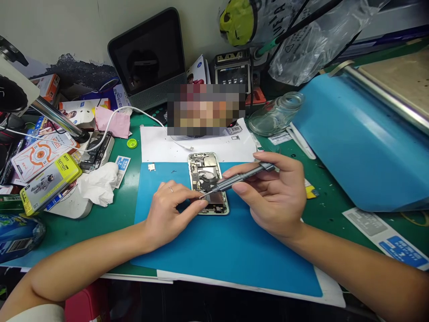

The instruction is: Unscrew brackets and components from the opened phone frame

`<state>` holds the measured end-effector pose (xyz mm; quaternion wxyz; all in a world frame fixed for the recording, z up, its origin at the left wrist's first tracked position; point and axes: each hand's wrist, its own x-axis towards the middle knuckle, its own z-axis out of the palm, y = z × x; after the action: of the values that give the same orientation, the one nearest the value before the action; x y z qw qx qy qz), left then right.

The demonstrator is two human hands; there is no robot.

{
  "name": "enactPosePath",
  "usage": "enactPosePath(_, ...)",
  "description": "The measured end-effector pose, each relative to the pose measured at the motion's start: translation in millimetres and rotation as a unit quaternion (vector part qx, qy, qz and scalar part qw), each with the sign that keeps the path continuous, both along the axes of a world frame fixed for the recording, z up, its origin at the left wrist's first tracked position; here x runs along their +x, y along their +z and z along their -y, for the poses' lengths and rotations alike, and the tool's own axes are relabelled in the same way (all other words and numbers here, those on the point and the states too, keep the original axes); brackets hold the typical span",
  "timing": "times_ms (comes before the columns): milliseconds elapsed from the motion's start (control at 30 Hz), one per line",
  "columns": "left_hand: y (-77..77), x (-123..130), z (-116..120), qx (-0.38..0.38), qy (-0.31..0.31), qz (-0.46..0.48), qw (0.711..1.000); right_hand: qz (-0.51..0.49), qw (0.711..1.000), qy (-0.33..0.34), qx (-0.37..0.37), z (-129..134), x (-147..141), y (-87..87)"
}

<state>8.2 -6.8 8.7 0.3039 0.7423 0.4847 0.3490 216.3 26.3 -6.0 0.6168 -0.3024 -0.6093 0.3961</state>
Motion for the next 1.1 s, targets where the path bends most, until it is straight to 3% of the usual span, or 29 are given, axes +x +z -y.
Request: enactPosePath(1100, 2.5, 0.6, -0.3, 0.0, -0.003, -0.02, 1.0, 0.022, 1.0, -0.009, -0.008, -0.7, 0.9, 2.4)
